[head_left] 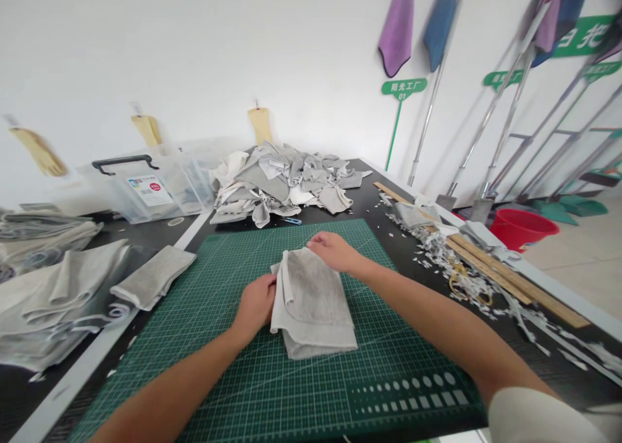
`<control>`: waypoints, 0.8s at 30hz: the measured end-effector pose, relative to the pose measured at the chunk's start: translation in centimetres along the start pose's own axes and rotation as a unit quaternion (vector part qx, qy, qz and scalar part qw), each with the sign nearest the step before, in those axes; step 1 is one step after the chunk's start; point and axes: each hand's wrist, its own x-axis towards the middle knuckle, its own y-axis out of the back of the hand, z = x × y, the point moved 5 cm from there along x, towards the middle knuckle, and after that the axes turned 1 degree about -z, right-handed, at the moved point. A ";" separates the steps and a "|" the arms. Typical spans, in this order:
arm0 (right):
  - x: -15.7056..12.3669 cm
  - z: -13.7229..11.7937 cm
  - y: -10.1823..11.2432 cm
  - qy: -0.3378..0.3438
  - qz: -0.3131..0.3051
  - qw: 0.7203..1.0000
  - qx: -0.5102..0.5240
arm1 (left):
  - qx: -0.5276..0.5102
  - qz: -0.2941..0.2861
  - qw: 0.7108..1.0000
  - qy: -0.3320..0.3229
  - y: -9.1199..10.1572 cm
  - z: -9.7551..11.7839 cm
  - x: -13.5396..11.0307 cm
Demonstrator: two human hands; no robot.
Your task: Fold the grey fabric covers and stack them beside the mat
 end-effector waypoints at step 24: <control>-1.7 7.6 -0.9 -0.071 0.012 0.982 -0.177 | 0.096 0.006 0.984 0.151 1.1 -1.4 0.8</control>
